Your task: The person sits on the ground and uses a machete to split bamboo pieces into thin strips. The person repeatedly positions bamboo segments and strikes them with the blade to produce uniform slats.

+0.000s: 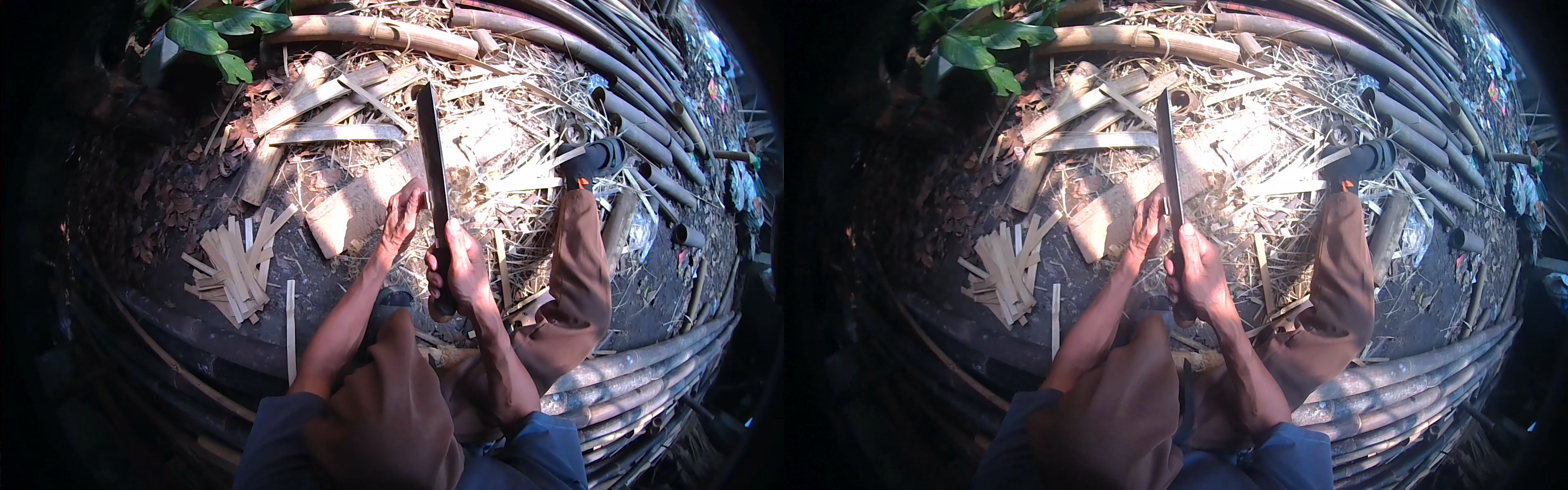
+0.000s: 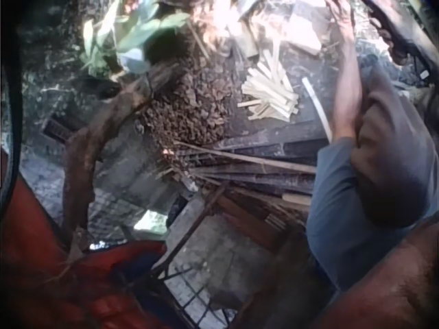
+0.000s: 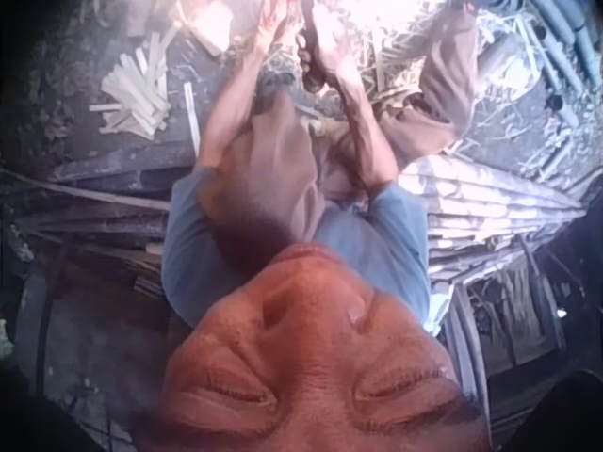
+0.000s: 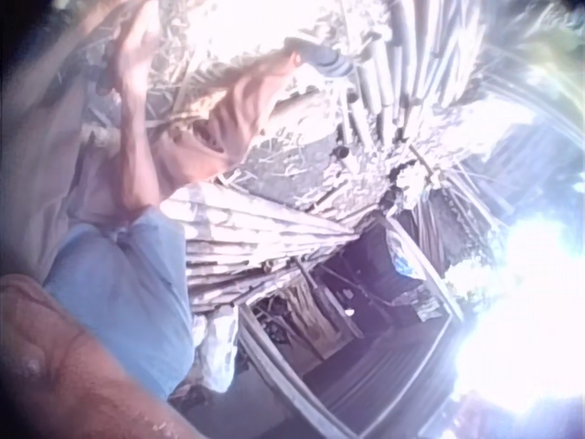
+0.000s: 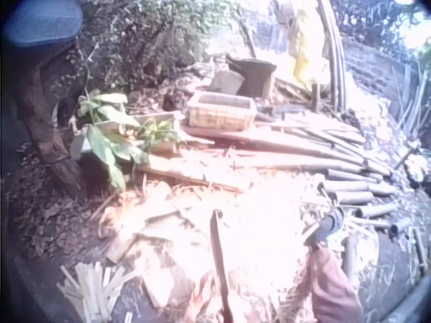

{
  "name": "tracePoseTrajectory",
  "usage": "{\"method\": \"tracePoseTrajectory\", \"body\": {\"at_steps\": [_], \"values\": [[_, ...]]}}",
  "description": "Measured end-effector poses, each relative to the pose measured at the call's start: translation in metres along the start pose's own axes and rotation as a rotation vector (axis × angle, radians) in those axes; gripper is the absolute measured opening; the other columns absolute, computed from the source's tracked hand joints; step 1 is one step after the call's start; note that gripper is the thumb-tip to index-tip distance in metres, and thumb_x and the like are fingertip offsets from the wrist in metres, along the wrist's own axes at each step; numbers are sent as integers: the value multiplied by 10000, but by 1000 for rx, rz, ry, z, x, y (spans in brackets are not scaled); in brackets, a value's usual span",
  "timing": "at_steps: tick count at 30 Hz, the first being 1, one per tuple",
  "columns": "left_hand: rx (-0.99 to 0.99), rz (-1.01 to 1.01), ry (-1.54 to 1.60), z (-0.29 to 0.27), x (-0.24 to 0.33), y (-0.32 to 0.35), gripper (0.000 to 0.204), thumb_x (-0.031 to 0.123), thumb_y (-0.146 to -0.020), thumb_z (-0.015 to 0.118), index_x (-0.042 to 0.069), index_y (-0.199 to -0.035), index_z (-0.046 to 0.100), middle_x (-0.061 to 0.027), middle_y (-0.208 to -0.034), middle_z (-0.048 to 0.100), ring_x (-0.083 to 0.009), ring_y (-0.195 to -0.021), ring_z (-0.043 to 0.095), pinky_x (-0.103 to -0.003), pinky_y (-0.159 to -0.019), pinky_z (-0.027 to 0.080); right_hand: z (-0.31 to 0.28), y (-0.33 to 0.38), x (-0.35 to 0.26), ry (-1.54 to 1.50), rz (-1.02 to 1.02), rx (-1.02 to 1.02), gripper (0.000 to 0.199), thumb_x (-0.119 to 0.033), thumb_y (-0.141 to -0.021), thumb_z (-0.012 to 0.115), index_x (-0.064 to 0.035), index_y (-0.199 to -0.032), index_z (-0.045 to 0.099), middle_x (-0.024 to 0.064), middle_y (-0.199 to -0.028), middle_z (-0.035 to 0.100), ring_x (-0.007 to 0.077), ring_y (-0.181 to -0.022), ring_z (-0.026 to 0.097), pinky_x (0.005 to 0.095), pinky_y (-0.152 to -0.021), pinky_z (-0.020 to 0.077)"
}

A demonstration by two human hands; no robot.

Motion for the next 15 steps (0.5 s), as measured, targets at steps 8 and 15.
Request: {"method": "tracePoseTrajectory", "body": {"at_steps": [8,15], "values": [[46,-5,-224,9,0,14,737,-99,-831,537,96,-1491,271,-243,-1108,562,-414,-860,576,-488,-762,505,-3,2,-1,-14,12,29,412,-471,-1032,355,-74,-1024,465,16,-621,479,104,-423,444,266,-374,405],[-50,-94,131,19,-29,27,663,-22,-870,609,105,-1472,363,-241,-1128,521,-394,-991,579,-449,-782,515,2,3,-2,-36,26,-2,344,-474,-1021,394,-130,-1008,399,28,-645,488,120,-441,451,269,-372,388]]}}
Point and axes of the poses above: each hand's wrist, its own y-axis away from the middle knuckle, its own z-axis out of the palm, x = y × z, the point moved 6 cm from there along -y, towards the middle knuckle
